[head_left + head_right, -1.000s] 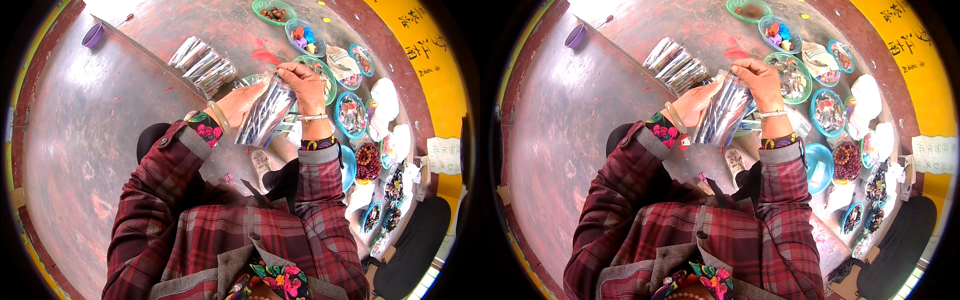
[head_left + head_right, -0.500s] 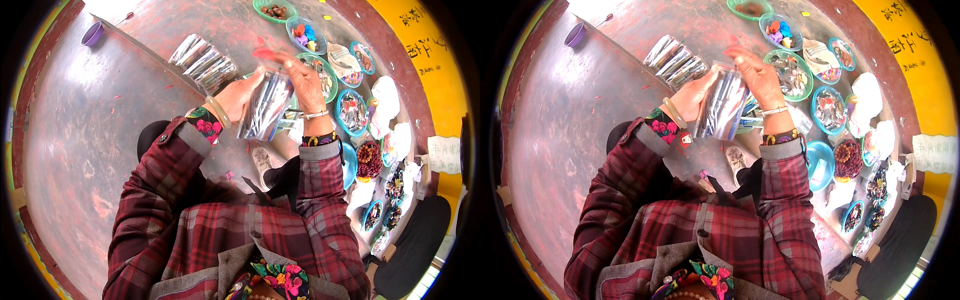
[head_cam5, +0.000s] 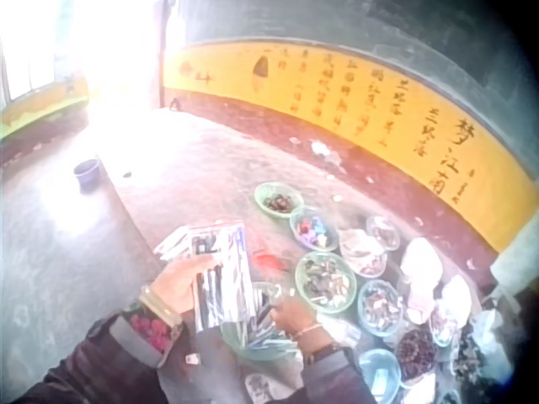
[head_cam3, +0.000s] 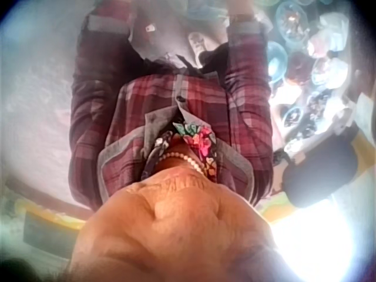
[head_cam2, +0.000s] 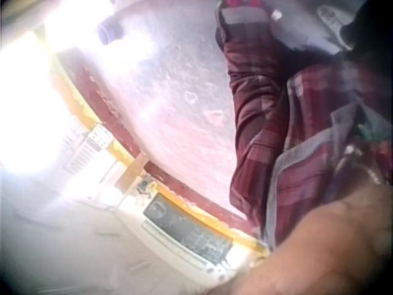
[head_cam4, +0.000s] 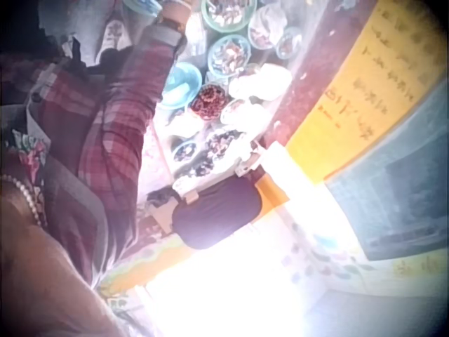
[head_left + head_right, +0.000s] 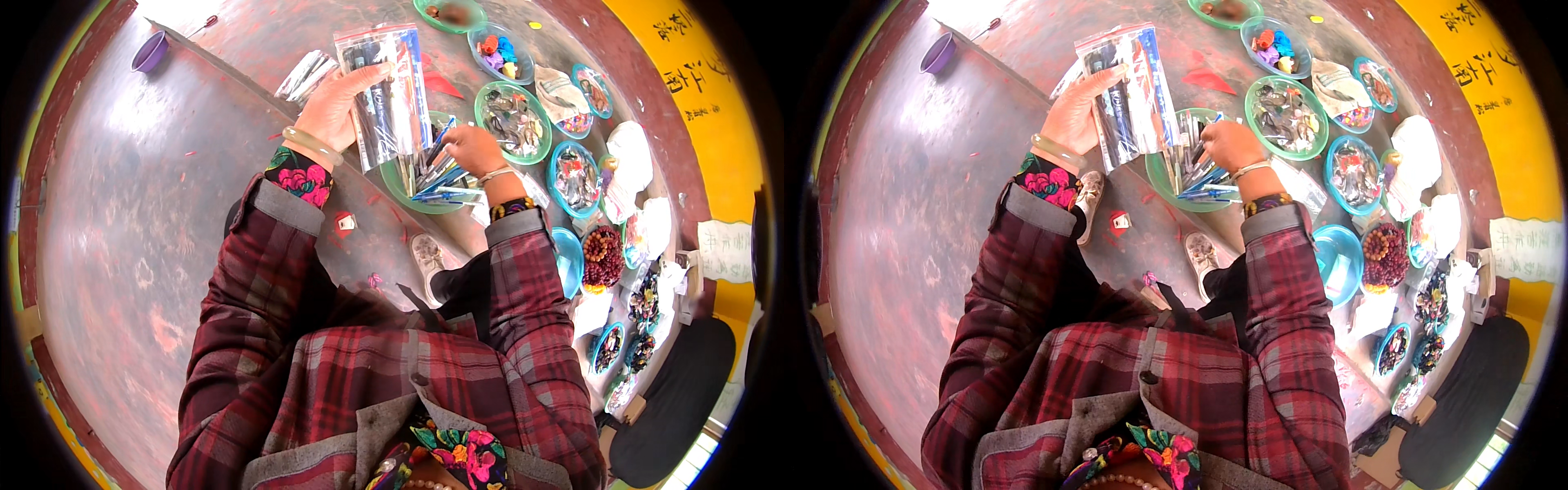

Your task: The person sits on the floor and organizes a collection of pens and markers. They pick up individual pens from a clear plastic bag, inspect them, and place them into a green bowl. The person continues this process, handling the pens one by one and sorting them into the container.

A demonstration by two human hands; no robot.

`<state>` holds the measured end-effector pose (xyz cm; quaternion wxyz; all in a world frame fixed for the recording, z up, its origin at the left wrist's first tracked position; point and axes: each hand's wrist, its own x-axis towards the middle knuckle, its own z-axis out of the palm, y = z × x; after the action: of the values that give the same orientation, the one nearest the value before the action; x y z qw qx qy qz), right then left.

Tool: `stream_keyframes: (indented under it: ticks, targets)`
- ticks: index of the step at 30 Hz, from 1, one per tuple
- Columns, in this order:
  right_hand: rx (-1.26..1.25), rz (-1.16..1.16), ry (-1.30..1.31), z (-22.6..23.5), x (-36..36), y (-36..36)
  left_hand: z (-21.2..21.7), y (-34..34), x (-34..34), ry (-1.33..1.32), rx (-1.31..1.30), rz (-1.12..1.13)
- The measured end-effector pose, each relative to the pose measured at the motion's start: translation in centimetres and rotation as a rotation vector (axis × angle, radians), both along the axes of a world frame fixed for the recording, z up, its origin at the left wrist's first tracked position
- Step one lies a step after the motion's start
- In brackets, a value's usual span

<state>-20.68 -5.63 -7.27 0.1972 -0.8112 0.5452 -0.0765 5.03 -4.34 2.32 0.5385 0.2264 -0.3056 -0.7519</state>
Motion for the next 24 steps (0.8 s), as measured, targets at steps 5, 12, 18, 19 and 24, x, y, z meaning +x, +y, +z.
stream_keyframes:
  ticks: [5, 12, 18, 19, 24]
  targets:
    - [-0.164, -0.056, 0.042, -3.7, -0.2, -0.9, -0.1, -0.1, 0.3, 0.025, 0.013, -0.007]
    - [0.126, -0.245, 0.163, -6.4, 3.7, -1.4, 0.3, -0.2, 1.4, 0.025, -0.063, 0.016]
    - [0.231, -0.451, 0.239, -8.5, 6.6, 0.2, 0.4, 0.0, 2.6, 0.044, -0.011, 0.057]
    - [0.263, -0.477, 0.265, -8.6, 6.6, 0.2, 0.4, 0.0, 2.7, 0.051, -0.016, 0.054]
    - [0.341, -0.479, 0.265, -8.2, 5.7, -0.5, 0.4, -0.1, 3.0, 0.066, -0.025, 0.051]
